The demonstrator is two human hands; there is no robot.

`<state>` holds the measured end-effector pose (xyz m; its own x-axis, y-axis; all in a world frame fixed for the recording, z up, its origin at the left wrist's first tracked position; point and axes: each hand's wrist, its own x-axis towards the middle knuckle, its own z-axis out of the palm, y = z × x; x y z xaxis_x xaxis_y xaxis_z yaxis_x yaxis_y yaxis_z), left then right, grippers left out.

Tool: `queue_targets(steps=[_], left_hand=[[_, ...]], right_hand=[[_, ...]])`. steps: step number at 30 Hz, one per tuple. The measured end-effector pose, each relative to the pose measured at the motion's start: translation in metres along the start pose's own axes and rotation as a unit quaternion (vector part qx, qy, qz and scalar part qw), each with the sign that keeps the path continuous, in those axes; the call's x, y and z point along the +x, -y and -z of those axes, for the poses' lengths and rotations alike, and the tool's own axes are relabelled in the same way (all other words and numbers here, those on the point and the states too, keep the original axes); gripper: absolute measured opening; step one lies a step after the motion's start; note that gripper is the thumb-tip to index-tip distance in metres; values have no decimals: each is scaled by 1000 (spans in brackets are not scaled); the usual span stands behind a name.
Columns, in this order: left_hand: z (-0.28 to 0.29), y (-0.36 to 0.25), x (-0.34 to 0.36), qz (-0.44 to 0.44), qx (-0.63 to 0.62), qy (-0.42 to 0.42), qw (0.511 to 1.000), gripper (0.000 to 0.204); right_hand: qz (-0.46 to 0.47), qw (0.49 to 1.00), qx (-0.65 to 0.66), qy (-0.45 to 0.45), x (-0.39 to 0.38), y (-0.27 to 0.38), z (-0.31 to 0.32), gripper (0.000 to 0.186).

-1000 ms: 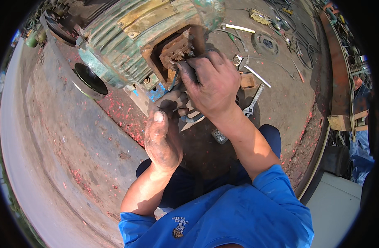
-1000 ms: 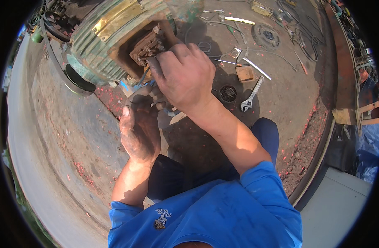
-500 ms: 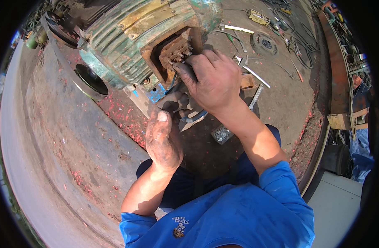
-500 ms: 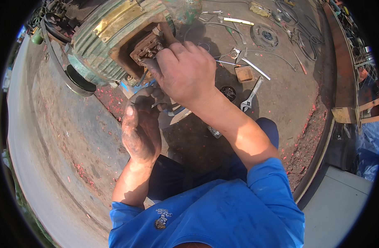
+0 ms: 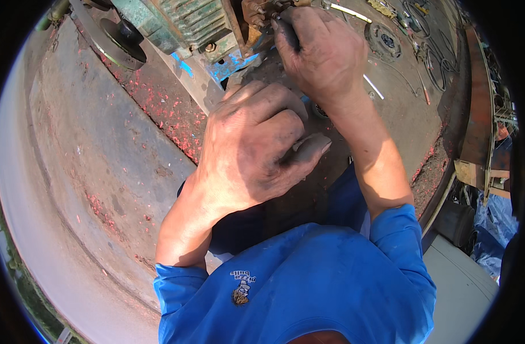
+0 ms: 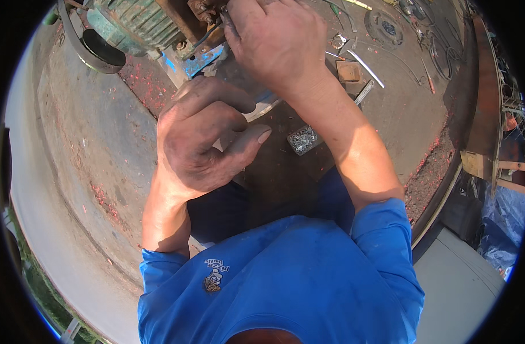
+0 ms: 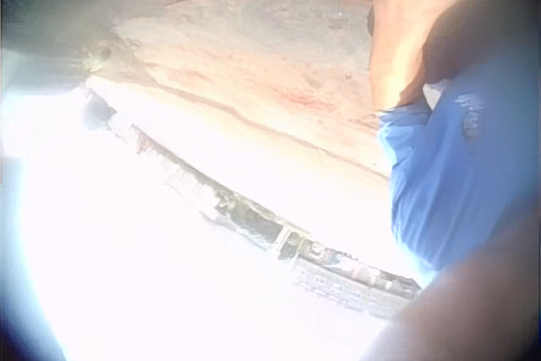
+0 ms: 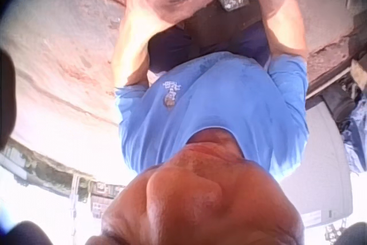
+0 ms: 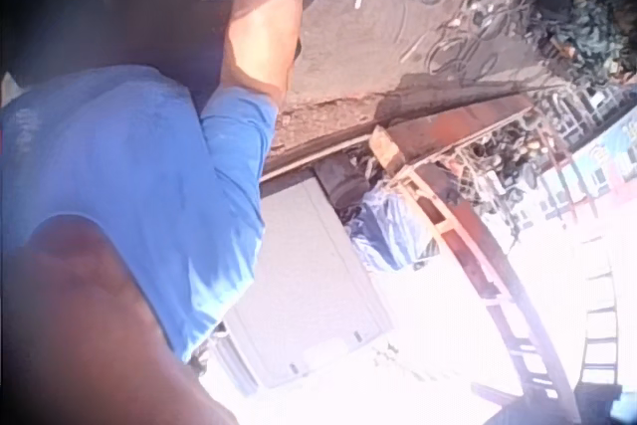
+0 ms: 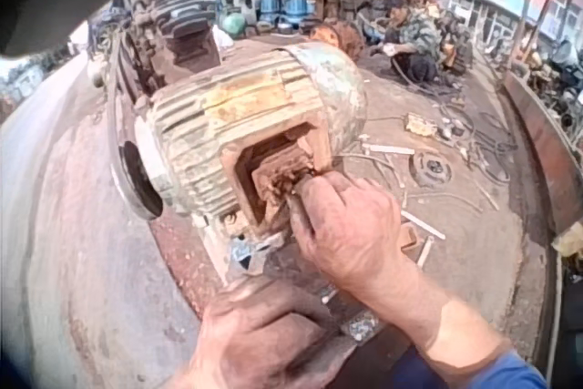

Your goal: The person is repairing a piece of machinery, using pliers to adjust components and handling small metal parts. They are seated on the ground in a cluttered workshop environment.

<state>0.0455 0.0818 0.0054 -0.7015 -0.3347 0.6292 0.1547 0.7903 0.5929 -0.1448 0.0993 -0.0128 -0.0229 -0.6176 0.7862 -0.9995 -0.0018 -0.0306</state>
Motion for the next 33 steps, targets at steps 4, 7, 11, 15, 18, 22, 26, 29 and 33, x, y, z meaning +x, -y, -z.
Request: queue_targets(steps=[4,7,11,15,18,22,26,29,33], left_hand=[[1,-40,10,-73,168,224,957,18],[2,-62,17,-78,184,228,953,18],[6,-77,29,-117,143,258,948,18],[5,-84,43,-152,117,303,933,19],[-16,-100,38,-157,81,327,928,19],[-9,-98,44,-155,47,351,922,20],[-5,-106,43,-137,-21,375,917,22],[-15,-98,42,-105,-95,410,901,23],[-55,-56,24,22,-155,493,856,27]], right_hand=[[7,998,-47,45,-1,1,-1,25],[-11,1000,28,5,-1,11,-1,22],[-20,998,-36,50,-11,17,3,20],[36,998,39,-30,4,-1,0,14],[63,998,21,-1,-6,-9,8,13],[62,998,9,25,4,-7,6,16],[77,997,-22,-2,6,-5,3,16],[87,996,27,-9,6,-9,0,16],[80,994,-66,40,7,-13,3,17]])
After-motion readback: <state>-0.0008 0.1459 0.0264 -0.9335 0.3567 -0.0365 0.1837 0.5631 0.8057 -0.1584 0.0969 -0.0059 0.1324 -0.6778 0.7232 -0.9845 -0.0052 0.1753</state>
